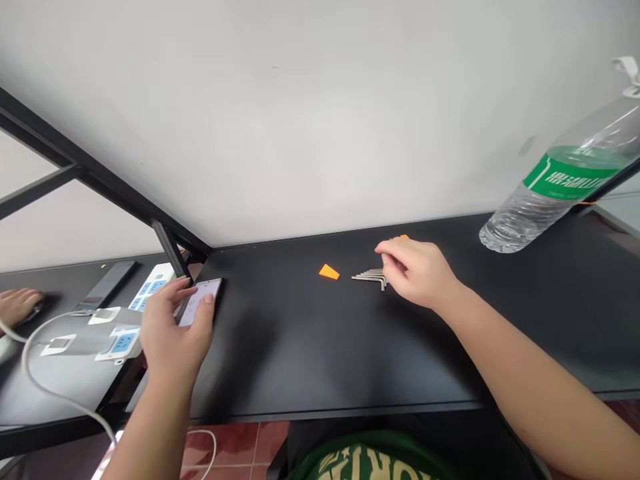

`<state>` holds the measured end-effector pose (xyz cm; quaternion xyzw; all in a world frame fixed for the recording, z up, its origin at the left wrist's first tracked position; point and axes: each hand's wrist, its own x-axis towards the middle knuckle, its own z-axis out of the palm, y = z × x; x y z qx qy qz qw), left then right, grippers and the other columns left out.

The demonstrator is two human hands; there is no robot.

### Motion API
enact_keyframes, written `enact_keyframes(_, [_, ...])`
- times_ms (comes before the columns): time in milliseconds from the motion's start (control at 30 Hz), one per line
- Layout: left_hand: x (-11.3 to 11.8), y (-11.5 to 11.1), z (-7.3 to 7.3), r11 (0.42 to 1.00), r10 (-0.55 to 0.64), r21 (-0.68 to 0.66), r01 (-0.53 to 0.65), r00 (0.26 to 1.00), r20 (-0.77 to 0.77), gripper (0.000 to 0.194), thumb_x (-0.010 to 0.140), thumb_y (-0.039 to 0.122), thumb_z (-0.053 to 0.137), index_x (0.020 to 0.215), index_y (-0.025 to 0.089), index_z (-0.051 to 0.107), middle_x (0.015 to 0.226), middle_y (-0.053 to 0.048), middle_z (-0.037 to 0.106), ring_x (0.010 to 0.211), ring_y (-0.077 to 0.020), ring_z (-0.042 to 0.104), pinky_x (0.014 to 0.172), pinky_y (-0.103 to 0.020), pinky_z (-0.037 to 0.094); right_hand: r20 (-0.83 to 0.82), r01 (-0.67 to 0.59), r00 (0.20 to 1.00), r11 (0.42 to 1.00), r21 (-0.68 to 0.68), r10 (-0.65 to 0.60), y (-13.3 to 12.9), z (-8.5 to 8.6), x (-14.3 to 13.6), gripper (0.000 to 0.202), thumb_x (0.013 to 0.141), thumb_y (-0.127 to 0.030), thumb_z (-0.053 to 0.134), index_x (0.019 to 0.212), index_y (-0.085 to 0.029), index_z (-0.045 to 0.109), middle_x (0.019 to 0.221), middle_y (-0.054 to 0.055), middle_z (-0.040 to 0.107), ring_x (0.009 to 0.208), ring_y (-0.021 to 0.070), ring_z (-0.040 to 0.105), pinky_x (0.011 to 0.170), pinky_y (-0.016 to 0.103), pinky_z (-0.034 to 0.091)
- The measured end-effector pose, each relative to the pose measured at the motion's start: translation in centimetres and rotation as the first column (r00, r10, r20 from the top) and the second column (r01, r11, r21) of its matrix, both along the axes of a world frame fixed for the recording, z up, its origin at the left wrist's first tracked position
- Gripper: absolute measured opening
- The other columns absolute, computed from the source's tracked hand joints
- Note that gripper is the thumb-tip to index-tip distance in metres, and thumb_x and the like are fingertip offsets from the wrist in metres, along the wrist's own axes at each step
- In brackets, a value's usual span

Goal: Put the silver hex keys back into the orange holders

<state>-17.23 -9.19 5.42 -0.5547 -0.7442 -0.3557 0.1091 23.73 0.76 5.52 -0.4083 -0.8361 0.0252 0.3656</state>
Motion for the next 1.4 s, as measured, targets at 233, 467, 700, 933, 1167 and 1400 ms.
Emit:
enact_keyframes(233, [9.3,6.1,0.6,0.624,-0.688,-0.436,0.649,0.720,0.087,0.055,0.089,0.037,0.065,0.142,0.030,0.055,0.147,-0.007,0.054,0.132,-0.0283,0.057,0.113,-0.046,0.050,0.383,0.004,0.905,0.899,-0.439,0.183,1.2,-0.4,0.3,0.012,0.089,-0.015,0.056,0.082,-0.018,0.065,0.092,0.006,0.064,0.085,0.0180,0.057,0.068,0.028,0.037])
enact_keyframes(467, [12.5,12.5,-2.3,0.412,-0.789,-0.577,0.705,0.593,0.161,0.064,0.087,0.043,0.067,0.147,0.025,0.055,0.146,-0.012,0.055,0.131,-0.0311,0.055,0.110,-0.046,0.048,0.511,0.004,0.833,0.922,-0.388,0.211,1.1,-0.6,-0.4,0.011,0.093,-0.021,0.060,0.088,-0.017,0.069,0.096,0.007,0.065,0.082,0.0187,0.062,0.072,0.031,0.039])
enact_keyframes(700, [10.4,12.7,-3.5,0.392,-0.732,-0.542,0.743,0.609,0.306,0.032,0.091,0.042,0.060,0.116,0.026,0.070,0.125,-0.008,0.063,0.093,-0.0215,0.064,0.082,-0.035,0.054,0.571,0.016,0.798,0.939,-0.343,0.195,0.7,-2.5,-2.1,0.016,0.097,-0.017,0.054,0.097,-0.016,0.069,0.094,0.006,0.064,0.077,0.0179,0.061,0.073,0.033,0.039])
enact_keyframes(933, [11.8,12.2,-3.5,0.460,-0.756,-0.475,0.750,0.611,0.233,0.018,0.088,0.033,0.060,0.102,0.023,0.065,0.102,-0.006,0.067,0.081,-0.0207,0.062,0.071,-0.033,0.048,0.616,0.084,0.772,0.936,-0.342,0.156,0.8,-2.9,-2.4,0.014,0.096,-0.014,0.053,0.091,-0.015,0.066,0.094,0.008,0.065,0.077,0.0185,0.062,0.071,0.033,0.038])
enact_keyframes(1167, [12.5,12.2,-4.8,0.489,-0.646,-0.423,0.763,0.643,0.412,0.017,0.088,0.038,0.065,0.086,0.023,0.057,0.065,0.003,0.058,0.058,-0.0142,0.052,0.055,-0.027,0.039,0.605,0.105,0.775,0.906,-0.410,0.184,0.3,-2.6,-3.1,0.009,0.089,-0.013,0.056,0.086,-0.018,0.063,0.095,0.007,0.064,0.068,0.0166,0.059,0.056,0.031,0.032])
enact_keyframes(1400, [14.0,12.0,-4.8,0.671,-0.402,0.018,0.741,0.344,0.849,0.041,0.084,0.043,0.078,0.114,0.019,0.066,0.087,-0.001,0.068,0.058,-0.0103,0.061,0.058,-0.027,0.052,0.425,0.062,0.897,0.918,-0.391,0.121,0.1,-1.8,-3.3,0.006,0.090,-0.015,0.054,0.089,-0.020,0.057,0.092,0.003,0.067,0.068,0.0144,0.056,0.057,0.027,0.029])
